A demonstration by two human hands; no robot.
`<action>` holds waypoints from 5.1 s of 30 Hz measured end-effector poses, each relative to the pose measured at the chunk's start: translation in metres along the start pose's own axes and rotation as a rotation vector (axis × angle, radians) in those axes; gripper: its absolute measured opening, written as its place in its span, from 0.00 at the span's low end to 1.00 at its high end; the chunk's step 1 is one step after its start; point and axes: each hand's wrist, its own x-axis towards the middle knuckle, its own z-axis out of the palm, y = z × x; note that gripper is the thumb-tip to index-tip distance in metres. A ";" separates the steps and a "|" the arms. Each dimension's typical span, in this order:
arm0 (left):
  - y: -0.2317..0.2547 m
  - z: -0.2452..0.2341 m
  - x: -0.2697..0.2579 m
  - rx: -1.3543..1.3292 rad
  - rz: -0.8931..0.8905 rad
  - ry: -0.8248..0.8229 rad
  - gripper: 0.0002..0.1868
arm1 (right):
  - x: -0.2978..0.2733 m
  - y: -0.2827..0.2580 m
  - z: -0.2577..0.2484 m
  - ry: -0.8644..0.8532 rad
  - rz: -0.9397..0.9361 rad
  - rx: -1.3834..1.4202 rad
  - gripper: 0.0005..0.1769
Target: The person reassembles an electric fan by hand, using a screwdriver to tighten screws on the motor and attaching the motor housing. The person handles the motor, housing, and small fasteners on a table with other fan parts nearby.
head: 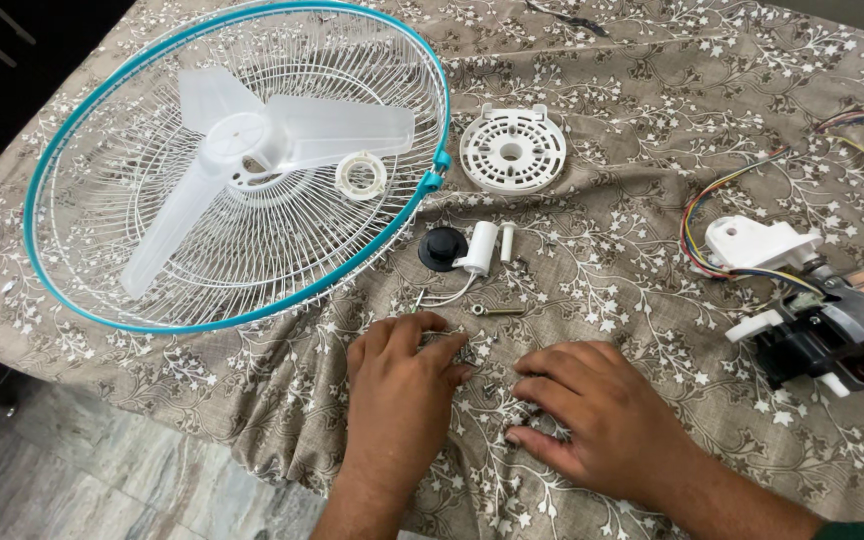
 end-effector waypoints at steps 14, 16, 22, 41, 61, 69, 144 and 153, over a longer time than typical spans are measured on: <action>-0.007 0.004 -0.004 0.009 0.010 0.161 0.07 | -0.002 0.003 0.004 -0.029 0.001 -0.002 0.23; -0.013 -0.001 -0.007 -0.038 0.023 0.206 0.06 | -0.004 0.004 0.004 -0.024 0.006 0.001 0.23; -0.022 0.002 -0.016 -0.188 -0.050 0.253 0.05 | 0.001 0.008 0.006 -0.030 0.058 0.018 0.23; -0.021 0.012 -0.028 -0.220 -0.020 0.348 0.06 | 0.065 -0.016 0.011 -0.267 0.367 -0.055 0.14; -0.001 0.013 -0.035 -0.055 0.091 0.457 0.09 | -0.035 -0.011 -0.052 -0.224 0.668 0.229 0.25; 0.054 0.022 -0.034 -0.188 0.102 0.325 0.07 | -0.119 0.015 -0.085 -0.053 0.773 0.325 0.08; 0.188 0.131 0.015 -0.846 -0.032 0.026 0.26 | -0.151 0.072 -0.095 0.644 0.861 0.503 0.10; 0.201 0.126 -0.007 -1.628 -0.511 0.007 0.22 | -0.177 0.043 -0.099 0.440 0.872 0.379 0.10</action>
